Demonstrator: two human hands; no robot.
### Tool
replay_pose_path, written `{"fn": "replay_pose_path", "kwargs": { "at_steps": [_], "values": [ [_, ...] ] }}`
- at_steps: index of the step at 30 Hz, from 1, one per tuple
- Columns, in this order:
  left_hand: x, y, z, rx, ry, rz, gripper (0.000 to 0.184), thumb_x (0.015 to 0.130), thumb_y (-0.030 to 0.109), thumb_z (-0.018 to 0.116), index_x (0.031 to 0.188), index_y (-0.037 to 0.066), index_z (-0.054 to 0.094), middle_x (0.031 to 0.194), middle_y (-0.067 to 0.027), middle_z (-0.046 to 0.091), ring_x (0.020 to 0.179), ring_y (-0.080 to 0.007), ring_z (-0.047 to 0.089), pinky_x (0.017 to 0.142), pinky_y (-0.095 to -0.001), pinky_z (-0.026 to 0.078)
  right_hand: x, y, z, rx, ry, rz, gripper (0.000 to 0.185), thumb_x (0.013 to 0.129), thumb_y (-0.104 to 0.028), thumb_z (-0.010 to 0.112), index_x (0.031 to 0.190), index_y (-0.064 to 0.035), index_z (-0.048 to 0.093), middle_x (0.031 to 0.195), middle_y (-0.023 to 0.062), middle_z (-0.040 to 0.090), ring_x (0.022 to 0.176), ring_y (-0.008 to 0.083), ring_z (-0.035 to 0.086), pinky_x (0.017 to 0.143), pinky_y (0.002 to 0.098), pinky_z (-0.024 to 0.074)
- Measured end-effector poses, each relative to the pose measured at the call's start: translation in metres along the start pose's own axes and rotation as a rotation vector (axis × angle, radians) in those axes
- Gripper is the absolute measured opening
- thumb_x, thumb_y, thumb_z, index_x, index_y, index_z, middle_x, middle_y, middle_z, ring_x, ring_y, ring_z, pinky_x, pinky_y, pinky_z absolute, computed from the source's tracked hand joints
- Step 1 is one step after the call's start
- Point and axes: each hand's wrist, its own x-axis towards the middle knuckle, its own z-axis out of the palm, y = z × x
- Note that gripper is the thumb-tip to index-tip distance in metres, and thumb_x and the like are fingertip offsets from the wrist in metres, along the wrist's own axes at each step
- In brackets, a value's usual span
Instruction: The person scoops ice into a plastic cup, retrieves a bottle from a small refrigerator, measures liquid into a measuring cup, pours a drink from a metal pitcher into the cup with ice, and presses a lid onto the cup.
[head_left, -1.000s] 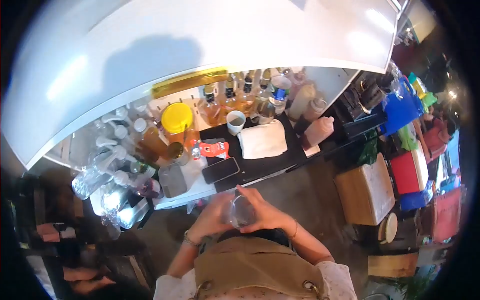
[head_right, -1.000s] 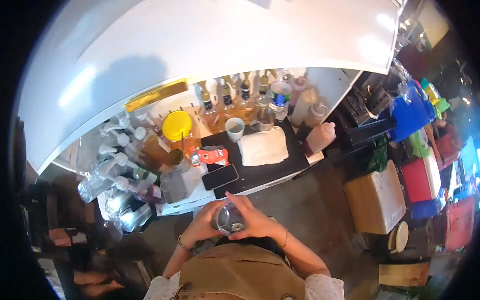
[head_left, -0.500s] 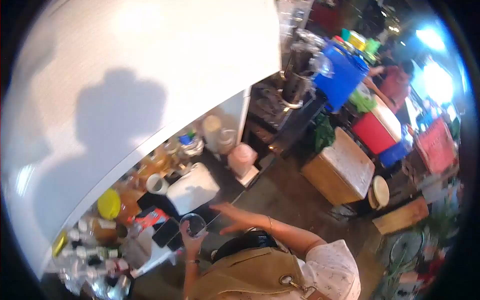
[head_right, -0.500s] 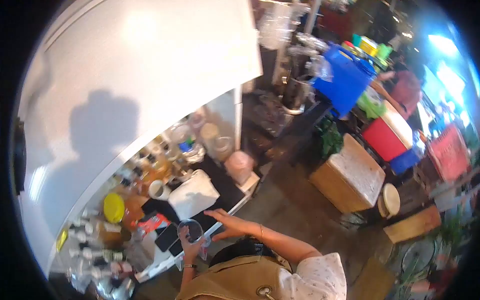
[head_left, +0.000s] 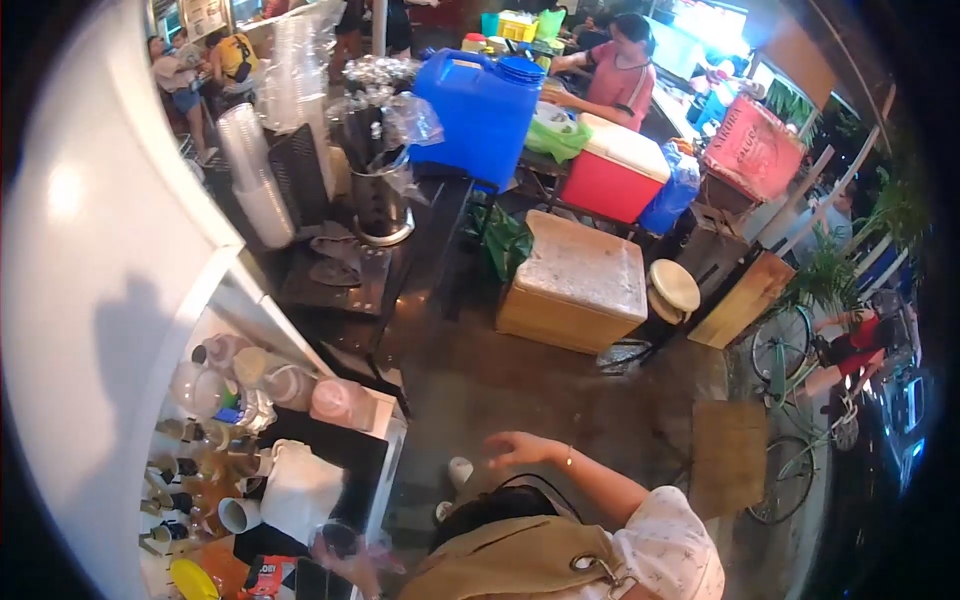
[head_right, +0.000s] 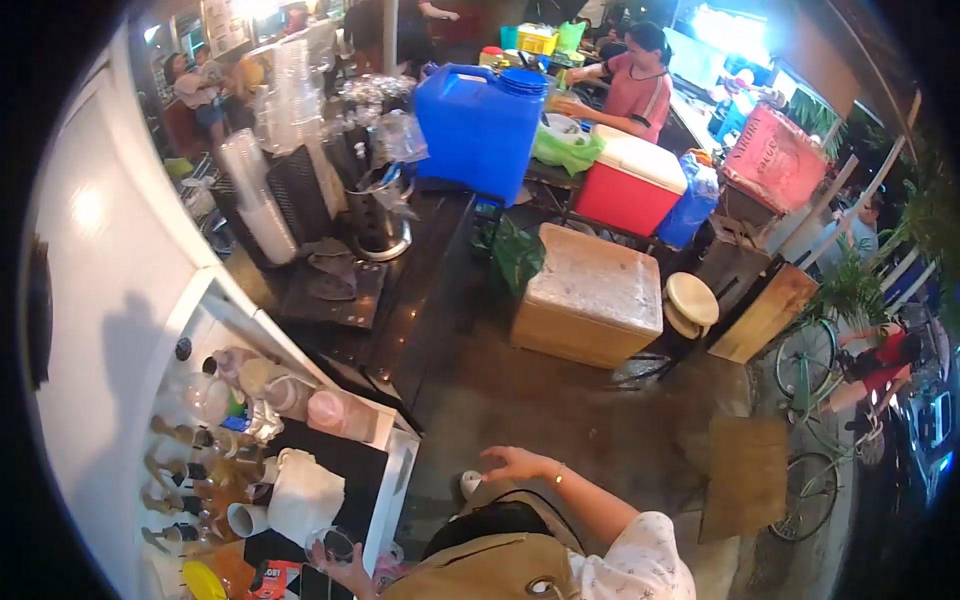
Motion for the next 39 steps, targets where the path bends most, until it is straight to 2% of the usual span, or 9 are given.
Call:
{"fn": "replay_pose_path", "kwargs": {
  "at_steps": [4,12,14,15,17,26,28,36,39],
  "values": [
    [0.017,0.058,0.022,0.128,-0.269,0.482,0.087,0.048,0.020,0.080,0.121,-0.002,0.038,0.121,-0.0177,0.041,0.110,-0.0326,0.041,0.093,-0.0428,0.035,-0.018,0.070,-0.042,0.342,0.152,0.186,0.074,0.074,-0.044,0.066,0.128,-0.0024,0.037,0.113,0.0138,0.053,0.101,0.0231,0.053,0.084,0.0333,0.0430],
    [0.052,0.222,0.274,-0.327,-0.778,0.613,0.090,0.042,0.038,0.086,0.112,0.000,0.043,0.114,-0.0180,0.046,0.105,-0.0284,0.047,0.092,-0.0376,0.038,0.049,0.208,-0.224,1.036,0.630,0.443,0.068,0.075,-0.041,0.066,0.127,-0.0067,0.037,0.117,0.0101,0.049,0.103,0.0217,0.050,0.081,0.0386,0.0440],
    [0.054,0.258,0.342,-0.213,-0.852,0.700,0.097,0.038,0.033,0.088,0.115,0.001,0.040,0.113,-0.0162,0.048,0.101,-0.0253,0.050,0.090,-0.0364,0.041,0.089,0.256,-0.282,1.253,0.863,0.370,0.066,0.072,-0.035,0.070,0.122,-0.0047,0.039,0.096,0.0089,0.054,0.077,0.0185,0.053,0.075,0.0380,0.0449],
    [0.050,0.249,0.383,-0.322,-0.764,0.684,0.096,0.036,0.031,0.088,0.115,0.001,0.041,0.109,-0.0148,0.050,0.097,-0.0230,0.053,0.087,-0.0369,0.043,0.116,0.285,-0.308,1.397,0.914,0.427,0.068,0.075,-0.037,0.066,0.128,-0.0079,0.035,0.130,0.0170,0.036,0.117,0.0287,0.039,0.092,0.0458,0.0369],
    [0.046,0.224,0.444,-0.280,-0.855,0.457,0.097,0.036,0.031,0.088,0.115,0.001,0.040,0.108,-0.0145,0.050,0.097,-0.0233,0.053,0.087,-0.0367,0.043,0.164,0.334,-0.348,1.474,0.969,0.453,0.070,0.076,-0.038,0.066,0.130,-0.0078,0.033,0.132,0.0173,0.033,0.119,0.0294,0.036,0.094,0.0464,0.0354],
    [0.058,0.258,0.661,-0.110,-1.030,0.585,0.100,0.044,0.034,0.087,0.121,0.002,0.031,0.116,-0.0155,0.044,0.106,-0.0252,0.046,0.091,-0.0378,0.040,0.278,0.465,-0.402,1.947,1.269,0.473,0.065,0.078,-0.035,0.057,0.132,-0.0075,0.033,0.137,0.0140,0.029,0.125,0.0293,0.030,0.099,0.0473,0.0282],
    [0.067,0.263,0.712,-0.287,-1.047,0.504,0.096,0.045,0.032,0.087,0.119,0.003,0.034,0.118,-0.0144,0.043,0.107,-0.0248,0.046,0.092,-0.0372,0.039,0.293,0.464,-0.423,2.025,1.508,0.696,0.055,0.073,-0.017,0.060,0.122,0.0024,0.043,0.124,0.0144,0.045,0.115,0.0292,0.041,0.096,0.0465,0.0310],
    [0.093,0.335,0.809,-0.243,-1.139,0.432,0.084,0.047,0.024,0.085,0.117,0.002,0.043,0.112,-0.0123,0.051,0.101,-0.0235,0.051,0.086,-0.0349,0.044,0.224,0.327,-0.492,1.495,2.057,0.250,0.054,0.066,0.000,0.059,0.117,0.0040,0.043,0.117,0.0127,0.048,0.102,0.0250,0.049,0.086,0.0407,0.0411],
    [0.080,0.346,0.832,-0.285,-1.156,0.267,0.082,0.046,0.017,0.085,0.115,0.005,0.042,0.116,-0.0102,0.047,0.105,-0.0220,0.048,0.087,-0.0341,0.043,0.141,0.296,-0.532,1.507,1.880,0.204,0.056,0.065,0.003,0.056,0.119,0.0013,0.040,0.115,0.0133,0.047,0.101,0.0270,0.049,0.084,0.0411,0.0429]
  ]
}}
